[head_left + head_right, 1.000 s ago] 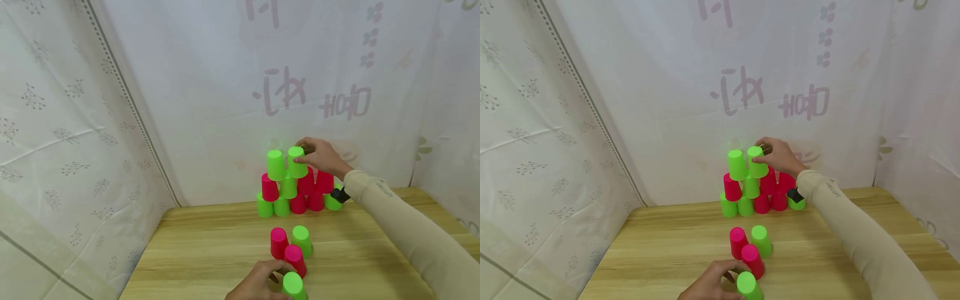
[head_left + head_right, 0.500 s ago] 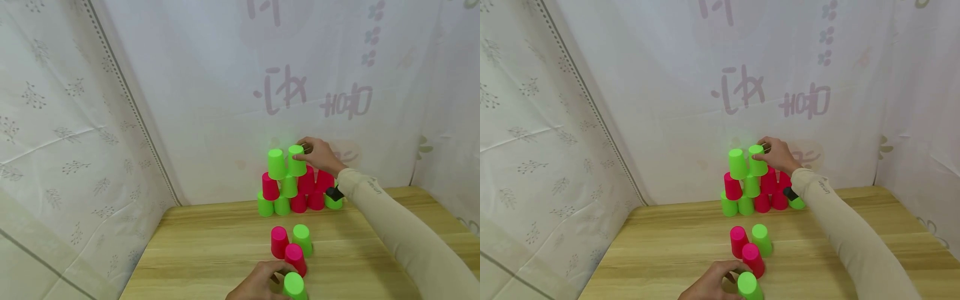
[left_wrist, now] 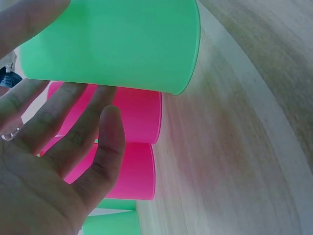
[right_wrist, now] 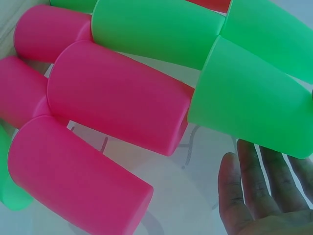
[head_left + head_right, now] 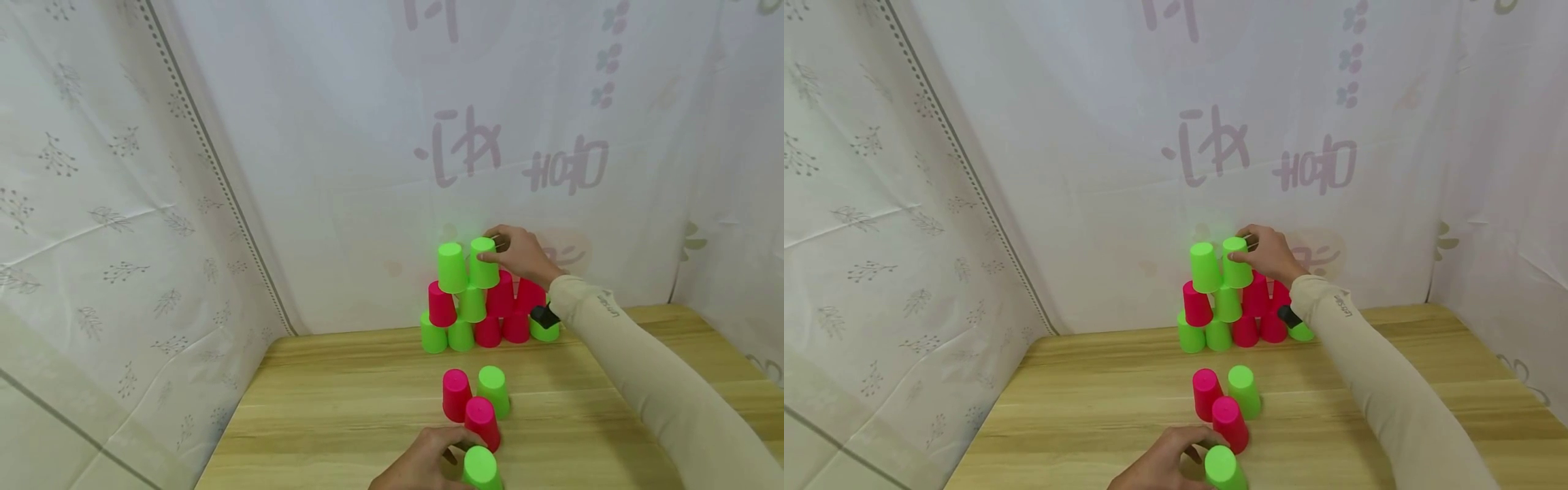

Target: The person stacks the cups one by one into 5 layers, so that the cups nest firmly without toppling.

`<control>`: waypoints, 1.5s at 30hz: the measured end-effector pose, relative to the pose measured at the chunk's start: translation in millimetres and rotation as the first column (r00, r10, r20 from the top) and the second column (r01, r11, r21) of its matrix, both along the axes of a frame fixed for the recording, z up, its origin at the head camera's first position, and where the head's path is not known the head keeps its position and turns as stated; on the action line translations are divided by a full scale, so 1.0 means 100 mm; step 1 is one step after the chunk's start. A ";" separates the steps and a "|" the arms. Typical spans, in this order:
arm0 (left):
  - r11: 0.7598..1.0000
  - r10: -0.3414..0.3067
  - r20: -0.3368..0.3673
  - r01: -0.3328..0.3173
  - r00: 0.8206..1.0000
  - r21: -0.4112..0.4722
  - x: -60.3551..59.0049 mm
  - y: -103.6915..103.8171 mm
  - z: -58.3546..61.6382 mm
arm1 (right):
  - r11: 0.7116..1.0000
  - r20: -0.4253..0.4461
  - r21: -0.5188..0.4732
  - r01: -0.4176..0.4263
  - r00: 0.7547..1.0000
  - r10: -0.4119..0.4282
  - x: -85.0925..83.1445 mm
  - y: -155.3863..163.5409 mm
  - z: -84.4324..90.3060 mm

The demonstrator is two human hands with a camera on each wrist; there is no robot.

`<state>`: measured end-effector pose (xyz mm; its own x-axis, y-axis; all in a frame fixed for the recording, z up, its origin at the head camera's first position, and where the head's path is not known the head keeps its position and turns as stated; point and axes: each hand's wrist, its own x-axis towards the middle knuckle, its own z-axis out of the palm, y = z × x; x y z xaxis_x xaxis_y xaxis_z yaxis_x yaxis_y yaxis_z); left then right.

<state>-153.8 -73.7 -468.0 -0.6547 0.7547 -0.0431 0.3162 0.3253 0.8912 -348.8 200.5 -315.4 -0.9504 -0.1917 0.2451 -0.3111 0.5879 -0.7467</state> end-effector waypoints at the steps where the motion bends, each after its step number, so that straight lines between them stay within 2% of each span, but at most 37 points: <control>1: 1.000 0.000 0.001 0.000 1.000 0.003 0.00 0.00 0.00 | 1.000 0.002 0.001 0.000 1.000 0.000 0.00 0.01 -0.01; 7: 1.000 0.000 0.000 0.000 1.000 0.010 0.00 0.00 -0.02 | 1.000 0.013 0.003 -0.002 1.000 0.002 0.02 0.04 -0.02; 13: 1.000 0.001 -0.005 -0.001 1.000 0.006 0.00 0.01 0.02 | 1.000 0.014 -0.004 -0.001 1.000 0.001 0.08 0.08 0.00; 20: 0.999 -0.032 -0.110 0.033 0.993 0.007 0.01 -0.01 0.15 | 0.999 0.007 -0.031 0.005 1.000 -0.005 0.18 0.20 0.05; 25: 0.998 -0.058 -0.209 0.060 0.976 0.002 0.02 -0.03 0.33 | 0.997 -0.027 -0.072 0.028 0.999 -0.030 0.31 0.30 0.07; 30: 0.996 -0.078 -0.421 0.090 0.903 0.009 -0.04 -0.06 0.54 | 0.996 -0.110 -0.087 0.000 0.994 -0.009 0.48 0.35 0.02; 31: 0.995 -0.079 -0.470 0.097 0.879 0.014 -0.06 -0.07 0.58 | 0.996 -0.126 -0.086 -0.010 0.992 -0.001 0.52 0.36 0.01; 32: 0.995 -0.075 -0.482 0.098 0.873 0.024 -0.09 -0.07 0.62 | 0.996 -0.141 -0.085 -0.020 0.990 0.008 0.57 0.36 -0.01; 37: 0.993 -0.055 -0.477 0.096 0.877 0.063 -0.21 -0.07 0.89 | 0.996 -0.185 -0.078 -0.032 0.983 0.017 0.80 0.38 -0.12; 40: 0.995 -0.033 -0.460 0.071 0.887 0.066 -0.28 -0.05 1.08 | 0.996 -0.196 -0.080 -0.043 0.980 0.027 0.93 0.37 -0.20; 45: 0.997 0.000 -0.486 0.040 0.874 0.072 -0.43 0.01 1.37 | 0.992 -0.182 -0.091 -0.089 0.981 0.072 1.14 0.35 -0.34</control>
